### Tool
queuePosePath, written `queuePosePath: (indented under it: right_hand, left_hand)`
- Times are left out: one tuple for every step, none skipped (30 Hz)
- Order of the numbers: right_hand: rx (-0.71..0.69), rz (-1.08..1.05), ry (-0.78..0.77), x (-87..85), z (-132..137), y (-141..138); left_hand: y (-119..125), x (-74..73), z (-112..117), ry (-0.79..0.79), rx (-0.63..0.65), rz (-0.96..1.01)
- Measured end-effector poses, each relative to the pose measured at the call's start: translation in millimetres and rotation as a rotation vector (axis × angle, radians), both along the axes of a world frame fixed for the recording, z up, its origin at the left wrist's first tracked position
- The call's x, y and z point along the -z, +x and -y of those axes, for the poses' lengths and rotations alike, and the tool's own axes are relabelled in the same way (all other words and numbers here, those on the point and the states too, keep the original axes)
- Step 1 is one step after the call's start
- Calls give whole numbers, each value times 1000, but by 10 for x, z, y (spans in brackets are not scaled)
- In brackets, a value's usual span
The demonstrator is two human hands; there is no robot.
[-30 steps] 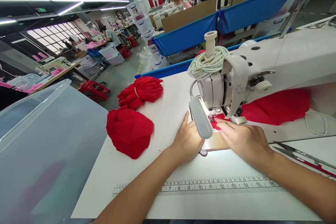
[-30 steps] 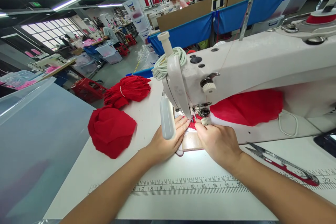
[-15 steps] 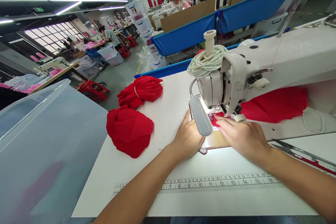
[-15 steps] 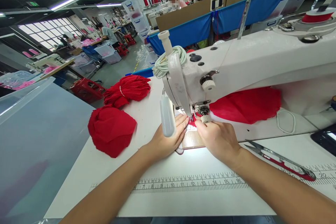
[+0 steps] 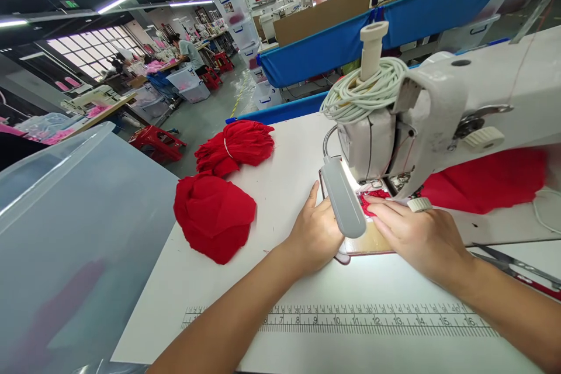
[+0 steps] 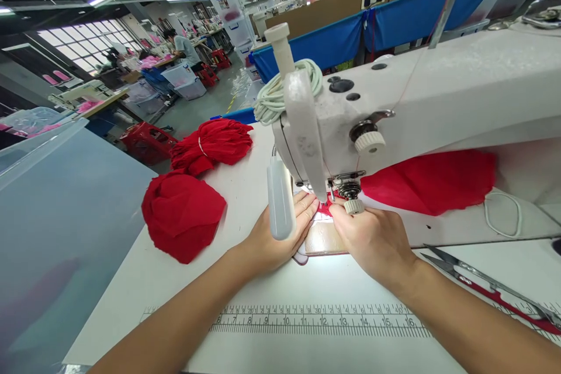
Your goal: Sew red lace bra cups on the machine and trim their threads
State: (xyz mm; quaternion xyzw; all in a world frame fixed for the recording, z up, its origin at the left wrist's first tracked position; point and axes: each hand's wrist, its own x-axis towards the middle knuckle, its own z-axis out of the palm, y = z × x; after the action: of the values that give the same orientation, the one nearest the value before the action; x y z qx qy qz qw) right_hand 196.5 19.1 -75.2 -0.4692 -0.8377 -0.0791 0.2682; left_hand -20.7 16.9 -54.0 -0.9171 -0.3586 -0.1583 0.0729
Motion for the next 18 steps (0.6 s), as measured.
queuePosePath:
  right_hand:
    - [-1,-7,-2,-1,-5,2]
    - [2,-13,-6,-1,-8,6]
    - [7,-18,-12,0,-10,9]
    - [14,-19,-15,-1,-10,11]
    - [20,-17,-12,-4,-9,11]
    - [21,-10,1,-10,-8,9]
    - [17,-2,23,-20,-6,5]
    - [11,6,53,-31,-5,-1]
    - [2,12,87,-45,-4,-9]
    - [-6,15,119,-59,-4,-17]
    - [-12,14,148,-71,-5,-25]
    - [-14,9,170,-80,-6,-31]
    - [-13,4,182,-85,-7,-34]
    - [-11,1,182,-87,-8,-36]
    - [-7,2,173,-85,-10,-35]
    - [-5,7,157,-81,-11,-32]
    - [-4,12,139,-76,-12,-29]
    - [-4,16,123,-73,-12,-25]
  left_hand:
    - [-2,0,1,-17,0,-8]
    - [-4,-1,1,-34,0,-15]
    - [-7,-2,0,-50,0,-22]
    - [-10,-4,-1,-62,3,-29]
    - [-11,-7,-2,-68,7,-32]
    - [-12,-11,-3,-67,14,-32]
    - [-12,-16,-4,-61,21,-28]
    - [-10,-20,-4,-49,28,-20]
    - [-8,-22,-3,-36,34,-10]
    - [-5,-23,-2,-20,37,3]
    - [-1,-22,1,-8,38,14]
    - [2,-18,4,-2,37,21]
    - [5,-12,7,-1,33,24]
    - [8,-7,9,-5,32,24]
    - [11,-3,10,-11,30,23]
    - [15,-4,9,-19,26,22]
    - [21,-12,6,-27,17,26]
    - [30,-26,1,-38,-3,38]
